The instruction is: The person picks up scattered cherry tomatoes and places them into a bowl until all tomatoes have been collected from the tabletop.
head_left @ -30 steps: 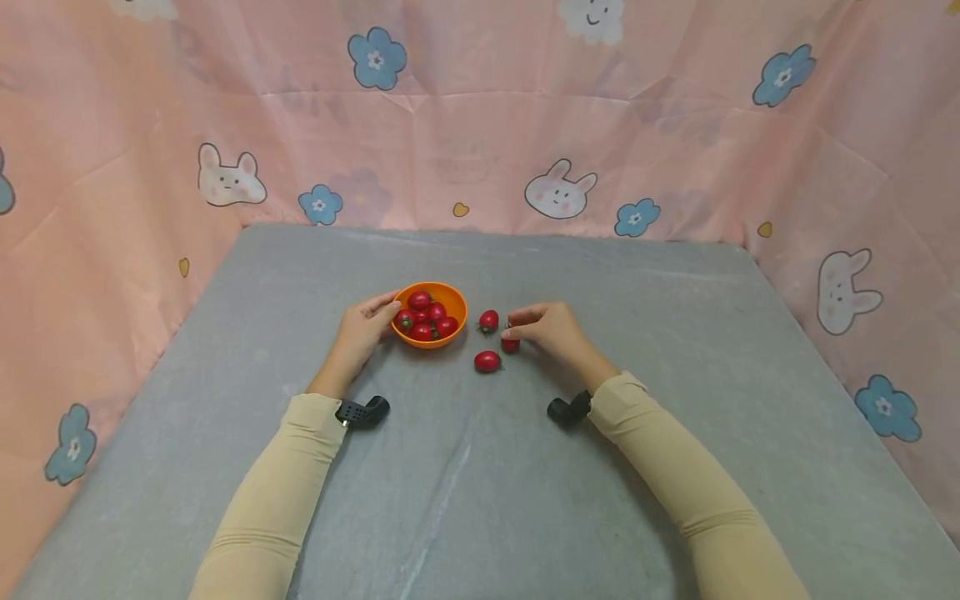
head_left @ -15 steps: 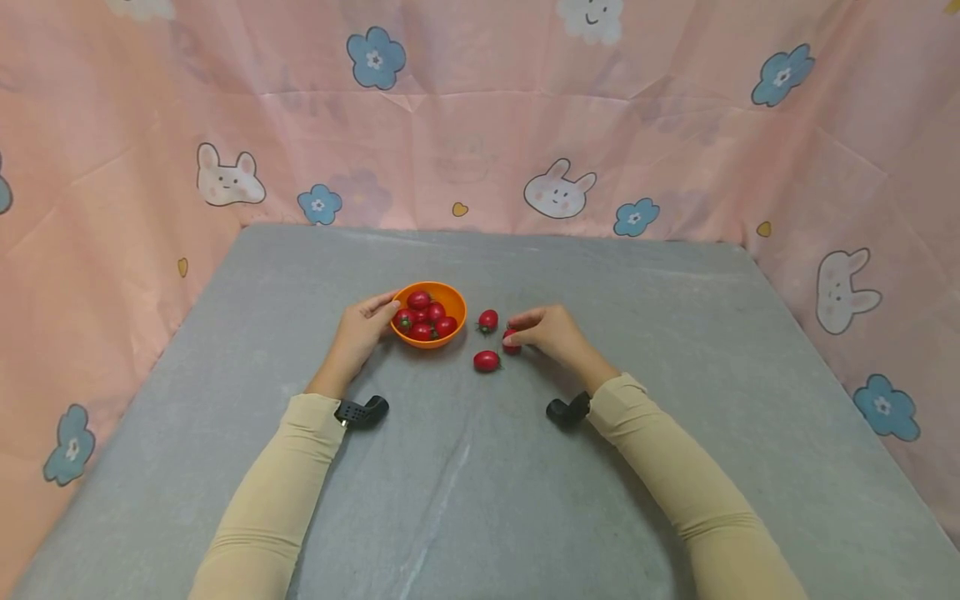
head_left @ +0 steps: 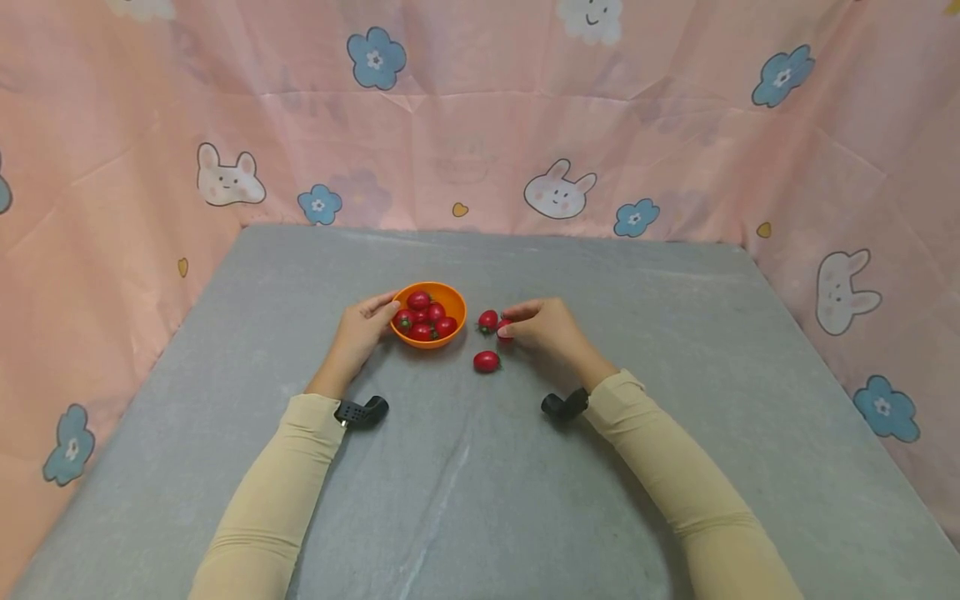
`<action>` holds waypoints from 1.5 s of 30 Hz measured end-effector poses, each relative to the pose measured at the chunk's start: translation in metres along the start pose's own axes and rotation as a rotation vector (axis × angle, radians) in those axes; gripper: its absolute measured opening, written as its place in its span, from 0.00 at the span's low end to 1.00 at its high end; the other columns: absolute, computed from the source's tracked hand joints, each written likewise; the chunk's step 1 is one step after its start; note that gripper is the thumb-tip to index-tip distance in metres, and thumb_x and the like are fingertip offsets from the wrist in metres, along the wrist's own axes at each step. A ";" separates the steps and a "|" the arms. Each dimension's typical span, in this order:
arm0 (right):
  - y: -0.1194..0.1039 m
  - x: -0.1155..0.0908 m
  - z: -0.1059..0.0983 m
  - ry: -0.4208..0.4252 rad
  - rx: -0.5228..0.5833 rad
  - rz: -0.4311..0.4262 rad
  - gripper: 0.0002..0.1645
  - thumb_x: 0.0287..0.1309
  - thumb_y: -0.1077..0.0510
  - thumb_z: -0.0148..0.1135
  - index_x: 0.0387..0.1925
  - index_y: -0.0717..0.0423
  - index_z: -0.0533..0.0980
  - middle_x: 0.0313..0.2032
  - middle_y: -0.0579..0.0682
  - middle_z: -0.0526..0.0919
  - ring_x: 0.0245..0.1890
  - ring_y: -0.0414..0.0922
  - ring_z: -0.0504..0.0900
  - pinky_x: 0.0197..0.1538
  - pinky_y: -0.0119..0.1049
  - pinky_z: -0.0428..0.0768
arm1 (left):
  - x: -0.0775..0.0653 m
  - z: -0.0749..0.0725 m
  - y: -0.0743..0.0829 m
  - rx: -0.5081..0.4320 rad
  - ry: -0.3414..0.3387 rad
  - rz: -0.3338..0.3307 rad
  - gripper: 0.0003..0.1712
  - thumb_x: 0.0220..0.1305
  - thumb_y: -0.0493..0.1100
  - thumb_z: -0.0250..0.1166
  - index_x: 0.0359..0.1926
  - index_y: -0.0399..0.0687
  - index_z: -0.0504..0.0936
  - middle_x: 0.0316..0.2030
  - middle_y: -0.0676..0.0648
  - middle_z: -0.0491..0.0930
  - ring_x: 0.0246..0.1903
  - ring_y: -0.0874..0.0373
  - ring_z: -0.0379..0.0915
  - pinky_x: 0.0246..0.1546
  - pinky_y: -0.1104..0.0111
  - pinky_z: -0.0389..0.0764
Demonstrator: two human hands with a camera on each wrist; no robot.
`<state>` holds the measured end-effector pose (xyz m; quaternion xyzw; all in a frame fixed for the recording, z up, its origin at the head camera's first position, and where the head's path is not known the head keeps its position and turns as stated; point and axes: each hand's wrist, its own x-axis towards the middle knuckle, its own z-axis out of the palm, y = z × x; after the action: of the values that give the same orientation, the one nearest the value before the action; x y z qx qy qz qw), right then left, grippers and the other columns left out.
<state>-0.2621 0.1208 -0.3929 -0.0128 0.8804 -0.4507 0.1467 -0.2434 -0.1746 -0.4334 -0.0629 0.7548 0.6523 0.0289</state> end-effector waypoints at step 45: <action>-0.079 0.012 0.054 -0.116 -0.036 -0.142 0.21 0.51 0.54 0.77 0.48 0.52 0.86 0.49 0.50 0.88 0.57 0.47 0.78 0.63 0.42 0.77 | 0.001 -0.001 0.000 -0.009 -0.020 0.035 0.25 0.73 0.46 0.59 0.66 0.41 0.74 0.62 0.39 0.77 0.39 0.73 0.78 0.39 0.81 0.80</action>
<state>-0.2678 0.0296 -0.3627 -0.1037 0.8753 -0.4427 0.1647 -0.2448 -0.1753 -0.4331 -0.0434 0.7525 0.6567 0.0247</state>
